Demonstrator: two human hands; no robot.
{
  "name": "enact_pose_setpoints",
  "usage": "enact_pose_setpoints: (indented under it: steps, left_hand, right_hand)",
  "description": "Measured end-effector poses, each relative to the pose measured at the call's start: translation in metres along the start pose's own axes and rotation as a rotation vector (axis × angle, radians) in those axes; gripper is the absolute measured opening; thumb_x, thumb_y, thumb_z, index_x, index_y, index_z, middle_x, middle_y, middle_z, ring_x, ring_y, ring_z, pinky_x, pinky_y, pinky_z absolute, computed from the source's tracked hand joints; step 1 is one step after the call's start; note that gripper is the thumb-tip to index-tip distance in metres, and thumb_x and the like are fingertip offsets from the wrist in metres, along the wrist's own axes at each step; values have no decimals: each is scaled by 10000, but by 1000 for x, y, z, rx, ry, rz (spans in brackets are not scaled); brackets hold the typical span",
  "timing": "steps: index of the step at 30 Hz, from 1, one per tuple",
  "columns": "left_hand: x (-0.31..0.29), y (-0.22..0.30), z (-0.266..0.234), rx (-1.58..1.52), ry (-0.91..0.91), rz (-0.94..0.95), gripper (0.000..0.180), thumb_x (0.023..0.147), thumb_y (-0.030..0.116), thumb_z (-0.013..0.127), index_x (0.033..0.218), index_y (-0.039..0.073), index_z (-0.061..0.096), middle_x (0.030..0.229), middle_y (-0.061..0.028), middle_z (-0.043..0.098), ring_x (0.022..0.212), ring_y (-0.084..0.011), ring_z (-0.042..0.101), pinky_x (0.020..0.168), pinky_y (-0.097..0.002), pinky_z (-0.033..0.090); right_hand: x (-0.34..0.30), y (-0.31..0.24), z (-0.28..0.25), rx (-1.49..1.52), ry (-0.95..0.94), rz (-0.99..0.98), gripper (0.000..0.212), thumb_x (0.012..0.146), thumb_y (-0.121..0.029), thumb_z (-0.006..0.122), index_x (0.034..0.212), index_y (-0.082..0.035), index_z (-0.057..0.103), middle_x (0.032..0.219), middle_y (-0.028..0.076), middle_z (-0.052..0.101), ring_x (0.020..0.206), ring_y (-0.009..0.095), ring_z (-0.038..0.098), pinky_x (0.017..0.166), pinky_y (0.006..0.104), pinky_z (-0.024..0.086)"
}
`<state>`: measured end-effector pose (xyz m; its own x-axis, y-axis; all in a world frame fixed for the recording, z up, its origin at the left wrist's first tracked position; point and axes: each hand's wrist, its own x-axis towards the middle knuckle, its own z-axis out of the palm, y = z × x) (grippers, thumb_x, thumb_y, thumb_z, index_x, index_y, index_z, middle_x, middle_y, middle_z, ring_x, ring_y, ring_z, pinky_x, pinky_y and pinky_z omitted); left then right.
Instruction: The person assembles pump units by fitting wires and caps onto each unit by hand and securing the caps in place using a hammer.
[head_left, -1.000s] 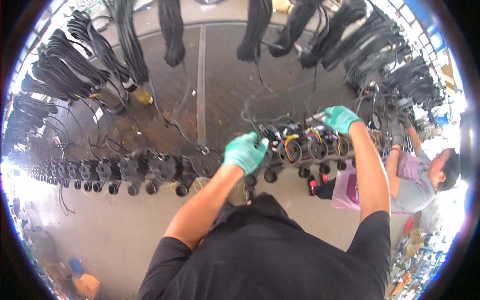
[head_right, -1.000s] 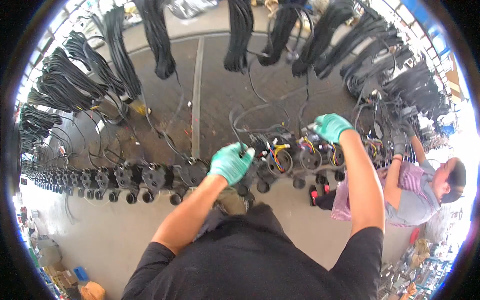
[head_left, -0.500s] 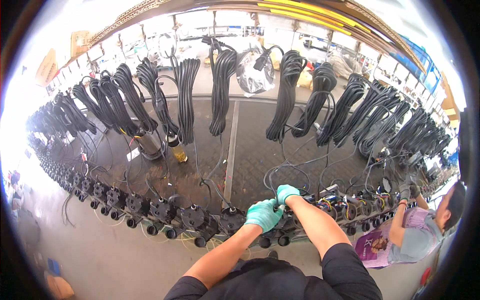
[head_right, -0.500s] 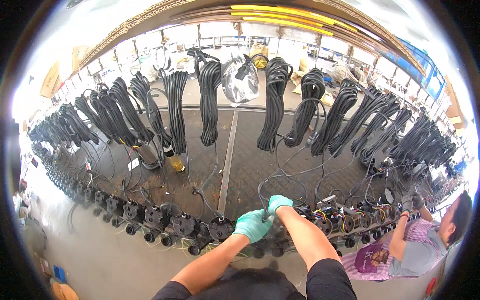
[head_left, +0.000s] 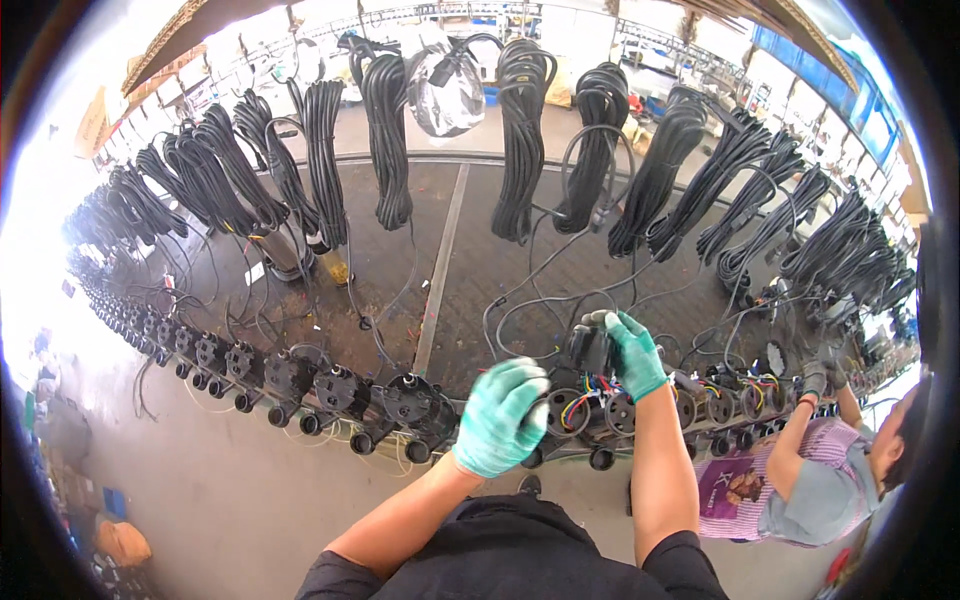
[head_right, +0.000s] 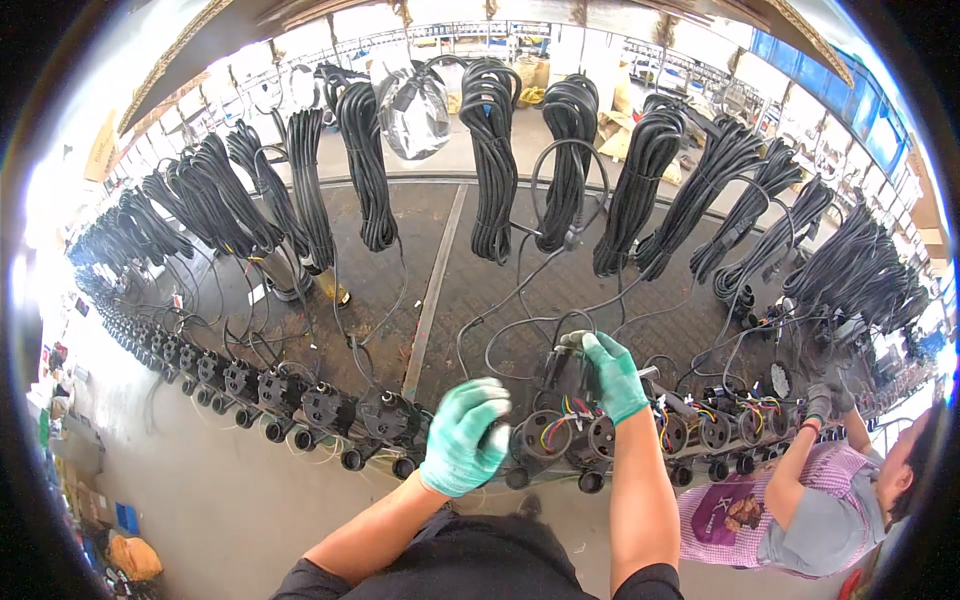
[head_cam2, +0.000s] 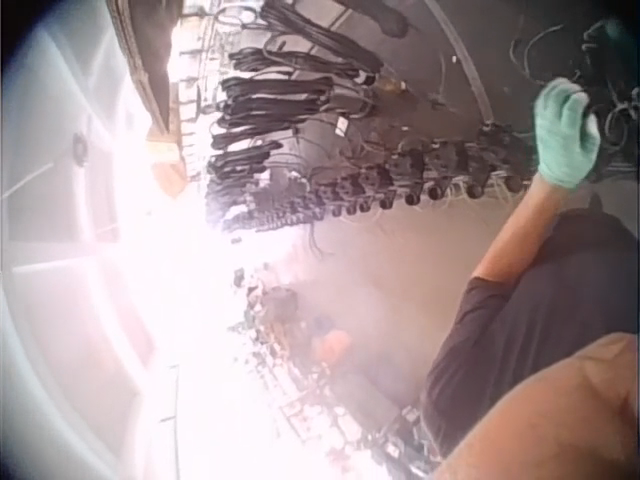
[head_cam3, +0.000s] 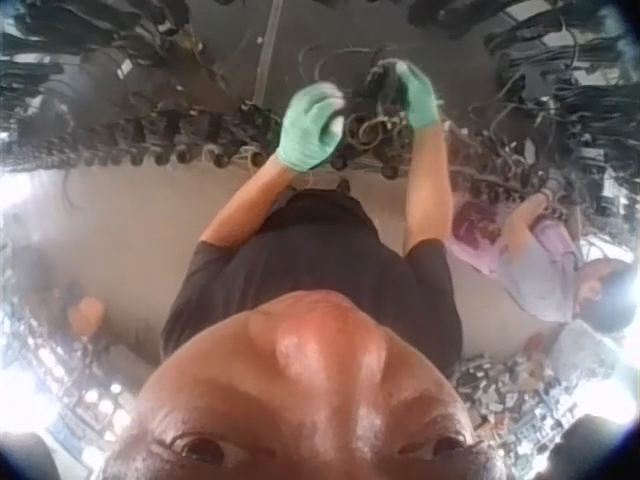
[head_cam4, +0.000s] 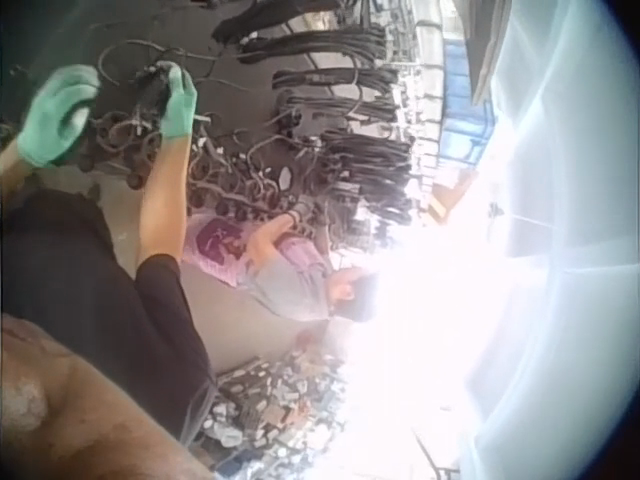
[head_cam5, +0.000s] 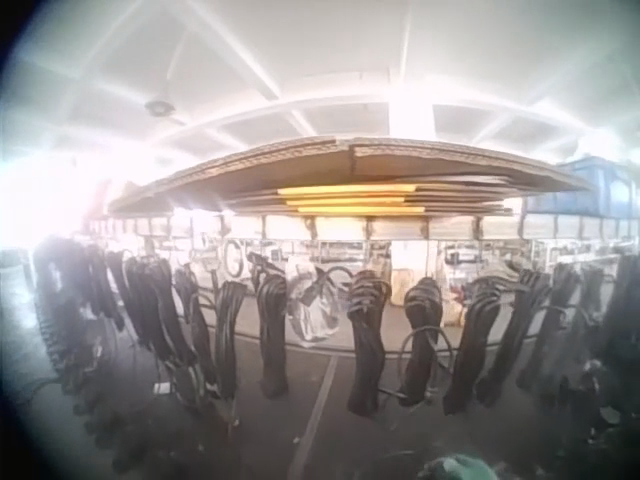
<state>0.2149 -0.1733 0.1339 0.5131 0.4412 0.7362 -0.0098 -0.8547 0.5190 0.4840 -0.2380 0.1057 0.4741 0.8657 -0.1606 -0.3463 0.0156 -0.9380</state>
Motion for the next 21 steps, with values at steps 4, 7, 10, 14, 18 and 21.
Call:
enact_pose_setpoints:
  steps: [4, 7, 10, 14, 18, 21]
  left_hand:
    - [3, 2, 53, -326, -161, -515, 620, 912, 146, 774, 1442, 1, 485, 1404, -184, 581, 1248, -299, 609, 1050, -384, 502]
    - [19, -6, 86, -810, -258, -795, 740, 930, 190, 773, 1513, -41, 381, 1374, -158, 601, 1259, -206, 597, 1048, -340, 492]
    - [31, -23, 94, -822, -549, -744, 778, 948, 324, 777, 1530, -26, 397, 1401, -139, 594, 1285, -199, 559, 1111, -355, 442]
    - [45, -36, 90, -777, -736, -657, 737, 963, 408, 746, 1477, -40, 467, 1389, -159, 620, 1308, -202, 553, 1123, -363, 430]
    - [49, -49, 98, -755, -821, -657, 684, 972, 429, 729, 1446, -14, 514, 1343, -129, 654, 1243, -190, 578, 1086, -369, 454]
    - [46, -48, 101, -764, -809, -690, 603, 990, 410, 709, 1406, -1, 562, 1302, -108, 674, 1200, -178, 589, 1056, -375, 472]
  right_hand:
    - [-25, -1, -1, 185, -137, -116, 318, 1046, -236, 629, 1247, 6, 676, 1293, 138, 697, 1206, 296, 674, 1035, 432, 543]
    - [-30, 4, -7, 178, -111, -172, 337, 1032, -229, 649, 1287, -10, 675, 1370, 140, 665, 1249, 273, 651, 1064, 439, 524]
    - [-31, -1, -15, 25, -186, -116, 431, 1027, -204, 658, 1407, -4, 615, 1469, 88, 606, 1295, 205, 601, 1112, 345, 451]
    - [-30, -15, -16, -218, -287, -90, 466, 1017, -172, 672, 1436, 10, 582, 1643, 46, 409, 1350, 186, 546, 1143, 331, 406]
    - [-16, -15, -16, -539, -427, -184, 468, 1017, -202, 673, 1436, -11, 593, 1649, 80, 396, 1433, 192, 459, 1177, 357, 378]
    - [-14, -7, -18, -413, -388, -113, 447, 1039, -226, 641, 1434, -22, 600, 1659, 76, 379, 1431, 184, 456, 1173, 359, 385]
